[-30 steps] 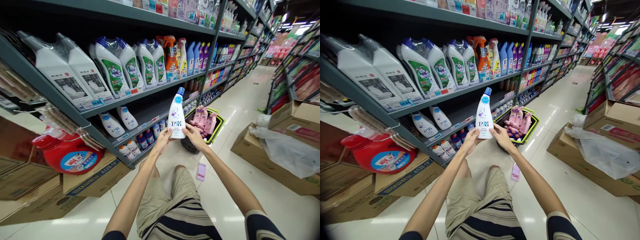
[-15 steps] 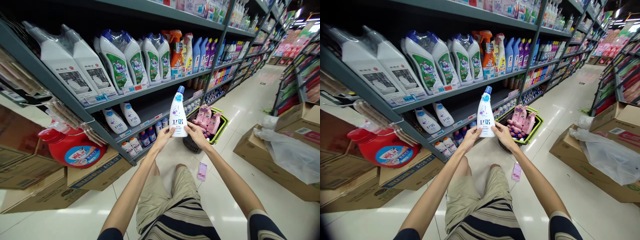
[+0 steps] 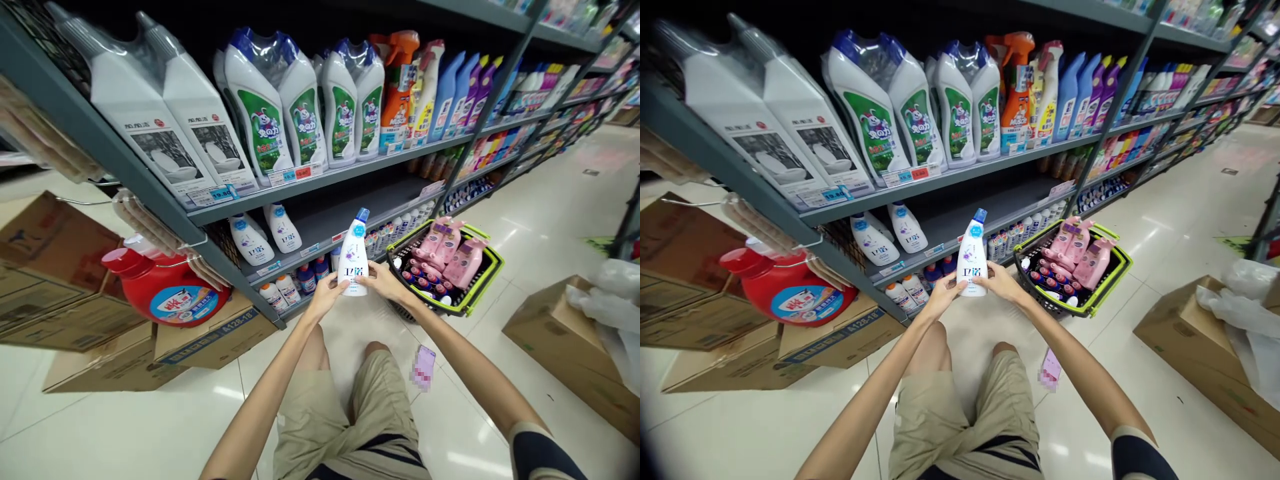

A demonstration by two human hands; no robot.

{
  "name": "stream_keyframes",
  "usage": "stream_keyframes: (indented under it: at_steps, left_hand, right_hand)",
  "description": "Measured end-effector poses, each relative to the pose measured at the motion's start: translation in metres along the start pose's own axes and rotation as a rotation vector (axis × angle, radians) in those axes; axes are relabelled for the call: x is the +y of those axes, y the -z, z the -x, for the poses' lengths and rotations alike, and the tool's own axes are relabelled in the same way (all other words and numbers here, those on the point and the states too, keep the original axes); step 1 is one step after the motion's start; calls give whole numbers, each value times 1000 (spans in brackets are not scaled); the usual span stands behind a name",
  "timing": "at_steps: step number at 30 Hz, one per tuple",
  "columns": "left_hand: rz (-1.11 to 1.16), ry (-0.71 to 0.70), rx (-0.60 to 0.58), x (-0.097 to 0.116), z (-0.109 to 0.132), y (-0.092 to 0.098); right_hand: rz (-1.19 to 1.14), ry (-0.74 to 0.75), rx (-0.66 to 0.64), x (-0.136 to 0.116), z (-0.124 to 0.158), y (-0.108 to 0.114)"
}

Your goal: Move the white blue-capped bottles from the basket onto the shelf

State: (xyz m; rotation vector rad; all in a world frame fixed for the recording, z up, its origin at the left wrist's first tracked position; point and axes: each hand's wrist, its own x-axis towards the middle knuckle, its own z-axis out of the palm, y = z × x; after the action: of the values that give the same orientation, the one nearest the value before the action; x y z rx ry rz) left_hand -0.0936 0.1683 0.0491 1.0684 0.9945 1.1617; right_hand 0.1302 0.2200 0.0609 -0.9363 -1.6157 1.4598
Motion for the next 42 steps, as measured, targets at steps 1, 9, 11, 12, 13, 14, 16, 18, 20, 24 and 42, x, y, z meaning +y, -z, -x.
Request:
stream_keyframes:
  at_steps: [1,9,11,12,13,14,16,18,20,24,42]
  left_hand:
    - [-2,17,19,-2,-7,5]
    - [16,-42,360,-5,-45,27]
    - [-49,-33,464,-17,-24,35]
    - [-90,-23,497,-25,-7,39]
    - [-125,-7,513,-34,14,43]
    - [-166,9,539,-44,36,46]
    - [-278,41,591,-62,83,53]
    - [-368,90,655,-79,125,57]
    - [-431,138,699,-92,156,58]
    - [-507,159,694,-102,171,57]
    - [-506,195,640,-118,127,69]
  right_hand:
    - [-8,-24,-32,6,-14,1]
    - [-35,-132,-98,8,-131,6]
    - [20,-137,-97,3,-158,9]
    - [43,-144,-100,2,-171,10]
    - [58,-150,-103,0,-184,11]
    - [64,-155,-111,-1,-196,12]
    - [55,-161,-135,-3,-220,12]
    - [61,-165,-151,-5,-242,12]
    - [101,-170,-144,-8,-261,12]
    - [160,-102,-149,-5,-291,8]
    - [-73,72,-334,37,-321,-19]
